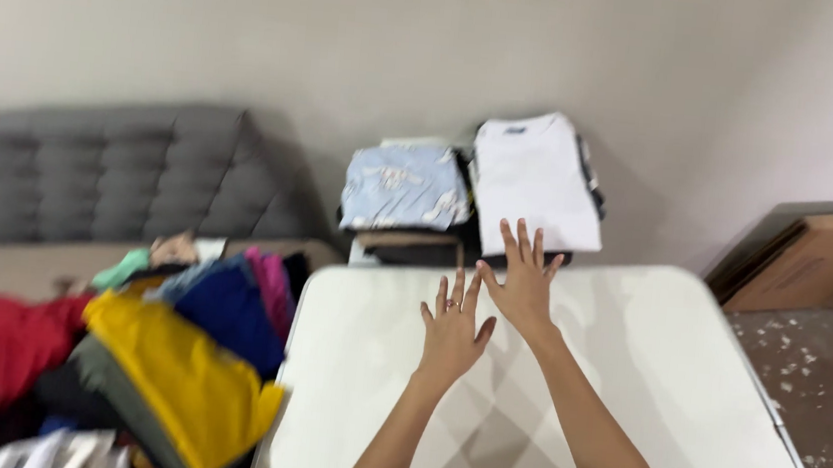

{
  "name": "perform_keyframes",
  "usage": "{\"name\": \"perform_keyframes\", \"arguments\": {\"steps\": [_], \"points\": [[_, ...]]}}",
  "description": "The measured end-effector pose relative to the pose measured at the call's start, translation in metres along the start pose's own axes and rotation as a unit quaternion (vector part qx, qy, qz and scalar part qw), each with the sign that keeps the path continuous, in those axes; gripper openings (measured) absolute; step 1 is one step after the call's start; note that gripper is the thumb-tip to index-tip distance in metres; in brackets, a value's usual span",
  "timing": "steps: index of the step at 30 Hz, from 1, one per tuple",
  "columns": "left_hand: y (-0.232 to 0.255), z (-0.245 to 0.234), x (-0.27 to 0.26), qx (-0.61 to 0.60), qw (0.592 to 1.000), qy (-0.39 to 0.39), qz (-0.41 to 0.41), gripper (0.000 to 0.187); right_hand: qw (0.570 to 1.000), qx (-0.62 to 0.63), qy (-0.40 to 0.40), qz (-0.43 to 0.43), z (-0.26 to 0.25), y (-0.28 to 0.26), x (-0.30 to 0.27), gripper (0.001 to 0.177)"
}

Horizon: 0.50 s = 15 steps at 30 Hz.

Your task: Folding several items of clothing including t-shirts and tank tops on a white folding table.

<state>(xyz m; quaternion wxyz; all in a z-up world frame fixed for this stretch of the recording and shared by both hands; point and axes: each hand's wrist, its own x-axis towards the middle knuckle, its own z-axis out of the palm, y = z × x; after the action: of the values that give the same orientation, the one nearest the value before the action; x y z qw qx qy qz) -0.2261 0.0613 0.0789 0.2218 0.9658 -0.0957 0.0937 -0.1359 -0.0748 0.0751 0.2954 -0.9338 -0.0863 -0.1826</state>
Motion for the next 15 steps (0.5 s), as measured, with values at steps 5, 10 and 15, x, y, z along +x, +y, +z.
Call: {"name": "perform_keyframes", "arguments": {"steps": [5,10,15], "points": [[-0.018,-0.044,-0.096,0.032,0.997,0.054,-0.044,0.081,0.995,0.048,-0.030,-0.080,-0.028,-0.082,-0.089,0.081],[-0.037,-0.100,-0.204,0.063,0.987,0.082,-0.123,0.081,0.976,0.081,-0.115,-0.165,-0.031,-0.169,-0.165,0.073],[-0.053,-0.156,-0.304,0.105,0.969,0.142,-0.175,0.079,0.942,0.132,-0.178,-0.251,-0.019,-0.252,-0.227,0.066]]}}
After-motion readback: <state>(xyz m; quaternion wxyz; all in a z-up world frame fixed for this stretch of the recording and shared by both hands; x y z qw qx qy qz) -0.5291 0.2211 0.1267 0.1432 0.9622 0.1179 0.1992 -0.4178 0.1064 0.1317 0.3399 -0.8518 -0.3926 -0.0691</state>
